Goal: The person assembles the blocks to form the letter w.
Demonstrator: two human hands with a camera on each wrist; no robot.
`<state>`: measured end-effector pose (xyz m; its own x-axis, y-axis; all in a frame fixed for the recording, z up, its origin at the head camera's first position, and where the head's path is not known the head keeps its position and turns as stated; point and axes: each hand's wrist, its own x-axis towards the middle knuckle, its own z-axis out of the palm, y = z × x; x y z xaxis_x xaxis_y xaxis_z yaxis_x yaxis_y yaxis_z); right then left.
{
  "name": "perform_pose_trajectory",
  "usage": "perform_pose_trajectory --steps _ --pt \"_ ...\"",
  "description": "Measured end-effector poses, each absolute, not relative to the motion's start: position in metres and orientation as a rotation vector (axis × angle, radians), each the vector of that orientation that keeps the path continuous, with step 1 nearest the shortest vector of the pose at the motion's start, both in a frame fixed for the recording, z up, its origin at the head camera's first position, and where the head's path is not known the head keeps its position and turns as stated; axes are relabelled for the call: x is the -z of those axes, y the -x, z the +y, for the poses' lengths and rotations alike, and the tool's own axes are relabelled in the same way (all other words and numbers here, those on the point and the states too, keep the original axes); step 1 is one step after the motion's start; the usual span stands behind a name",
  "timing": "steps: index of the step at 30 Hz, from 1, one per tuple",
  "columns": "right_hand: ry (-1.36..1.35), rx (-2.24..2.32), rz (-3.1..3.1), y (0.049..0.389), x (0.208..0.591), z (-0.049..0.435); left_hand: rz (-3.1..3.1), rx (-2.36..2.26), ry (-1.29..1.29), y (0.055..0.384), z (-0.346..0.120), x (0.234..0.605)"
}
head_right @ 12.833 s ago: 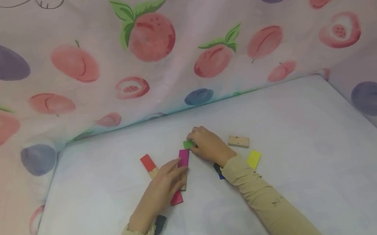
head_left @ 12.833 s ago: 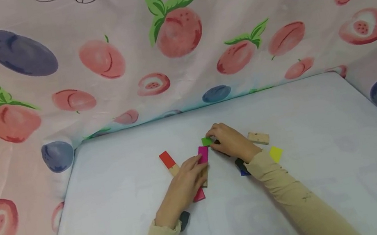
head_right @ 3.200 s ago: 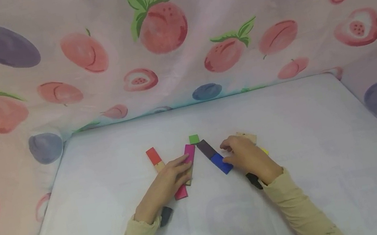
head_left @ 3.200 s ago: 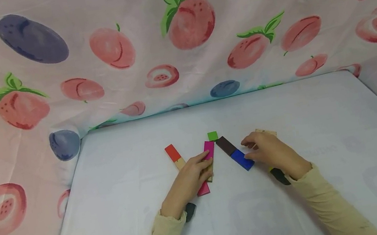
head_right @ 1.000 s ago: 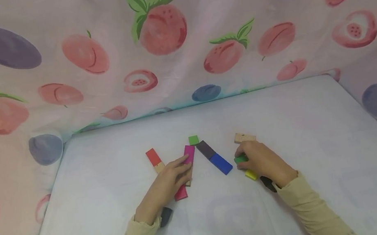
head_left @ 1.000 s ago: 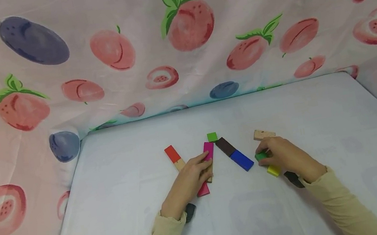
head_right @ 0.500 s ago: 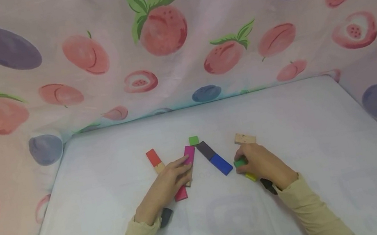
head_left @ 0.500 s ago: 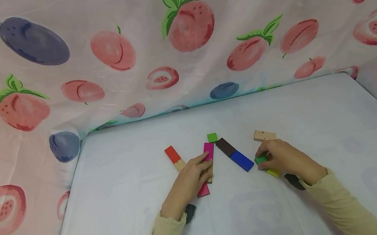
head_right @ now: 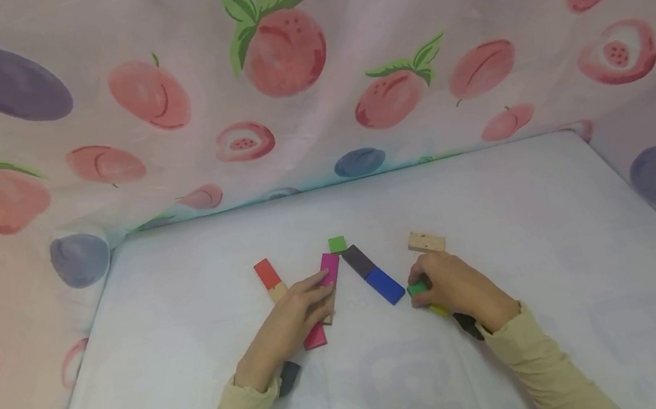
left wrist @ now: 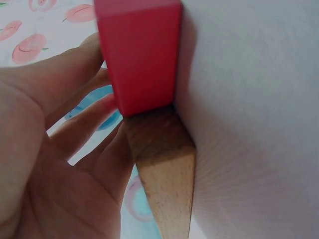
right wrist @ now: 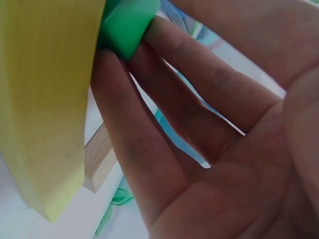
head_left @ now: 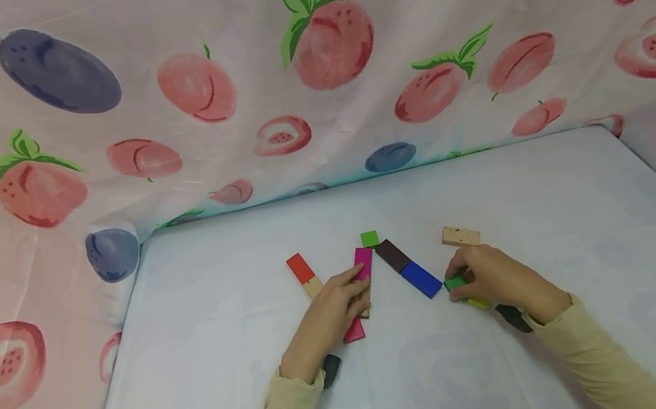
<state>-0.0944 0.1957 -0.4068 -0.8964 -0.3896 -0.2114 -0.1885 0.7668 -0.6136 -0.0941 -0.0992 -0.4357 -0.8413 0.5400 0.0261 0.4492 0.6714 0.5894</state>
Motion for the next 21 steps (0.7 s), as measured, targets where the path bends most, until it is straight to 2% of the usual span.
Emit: perform_pose_trajectory --steps 21 --pt "0.477 0.877 2.644 0.0885 0.4070 0.1913 2.728 -0.898 -0.805 0.0948 -0.0989 0.4374"
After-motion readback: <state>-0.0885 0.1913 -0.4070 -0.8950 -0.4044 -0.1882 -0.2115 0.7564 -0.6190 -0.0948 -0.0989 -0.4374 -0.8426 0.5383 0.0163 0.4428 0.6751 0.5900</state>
